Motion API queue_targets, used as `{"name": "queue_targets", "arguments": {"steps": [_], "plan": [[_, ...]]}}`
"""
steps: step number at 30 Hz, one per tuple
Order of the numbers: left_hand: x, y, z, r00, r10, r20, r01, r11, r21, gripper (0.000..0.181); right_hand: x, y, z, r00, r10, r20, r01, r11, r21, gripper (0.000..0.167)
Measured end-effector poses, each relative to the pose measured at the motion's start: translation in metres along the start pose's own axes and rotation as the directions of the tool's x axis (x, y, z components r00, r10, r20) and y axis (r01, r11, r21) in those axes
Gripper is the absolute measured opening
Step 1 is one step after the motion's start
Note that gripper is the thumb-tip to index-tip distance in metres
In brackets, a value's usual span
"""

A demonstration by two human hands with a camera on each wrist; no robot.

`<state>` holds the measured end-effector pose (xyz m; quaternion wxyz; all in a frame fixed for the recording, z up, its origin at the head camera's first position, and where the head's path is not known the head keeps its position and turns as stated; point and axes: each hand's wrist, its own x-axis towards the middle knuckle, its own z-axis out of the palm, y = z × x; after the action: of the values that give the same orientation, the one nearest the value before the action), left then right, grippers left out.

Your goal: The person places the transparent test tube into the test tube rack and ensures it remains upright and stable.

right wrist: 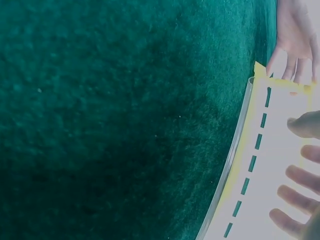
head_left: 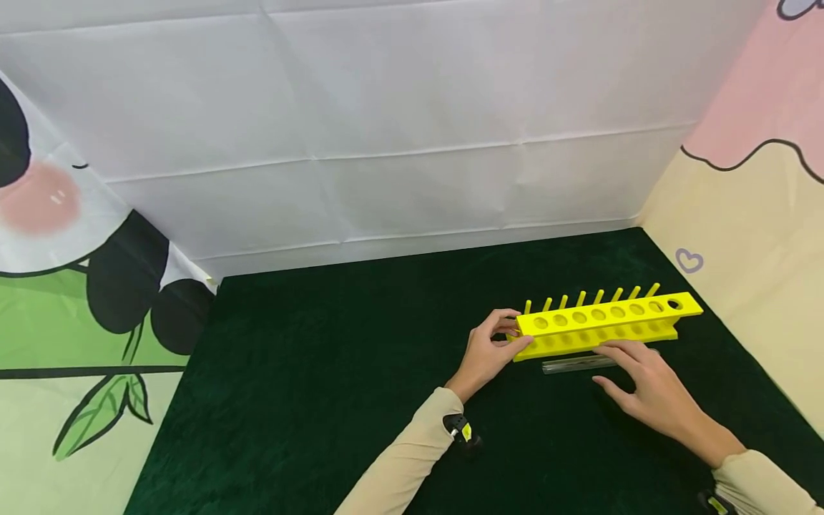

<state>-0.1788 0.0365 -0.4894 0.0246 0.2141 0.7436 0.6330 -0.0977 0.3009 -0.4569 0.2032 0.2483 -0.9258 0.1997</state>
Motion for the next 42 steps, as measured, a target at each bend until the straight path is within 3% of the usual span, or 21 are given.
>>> {"name": "queue_targets", "arguments": {"steps": [17, 27, 30, 37, 42], "plan": [[0.007, -0.002, -0.001, 0.998, 0.033, 0.059, -0.035, 0.999, 0.040, 0.037, 0.011, 0.011, 0.001, 0.996, -0.044, 0.072, 0.045, 0.999, -0.005, 0.058], [0.008, -0.005, 0.002, 0.999, 0.022, 0.044, -0.024, 0.999, 0.045, 0.037, 0.013, 0.021, 0.010, 0.991, -0.075, 0.108, 0.076, 0.997, -0.002, 0.058], [0.005, 0.000, 0.004, 0.999, 0.022, 0.037, -0.024, 0.999, 0.049, 0.037, 0.010, 0.023, 0.013, 0.990, -0.087, 0.109, 0.089, 0.996, -0.011, 0.057], [-0.002, 0.029, 0.004, 0.998, 0.020, 0.054, -0.022, 0.999, 0.039, 0.037, 0.006, 0.030, 0.016, 0.989, -0.092, 0.115, 0.096, 0.995, -0.025, 0.053], [0.001, 0.024, 0.008, 0.998, 0.020, 0.055, -0.022, 0.999, 0.034, 0.038, 0.005, 0.034, 0.019, 0.987, -0.079, 0.140, 0.084, 0.996, -0.028, 0.049]]}}
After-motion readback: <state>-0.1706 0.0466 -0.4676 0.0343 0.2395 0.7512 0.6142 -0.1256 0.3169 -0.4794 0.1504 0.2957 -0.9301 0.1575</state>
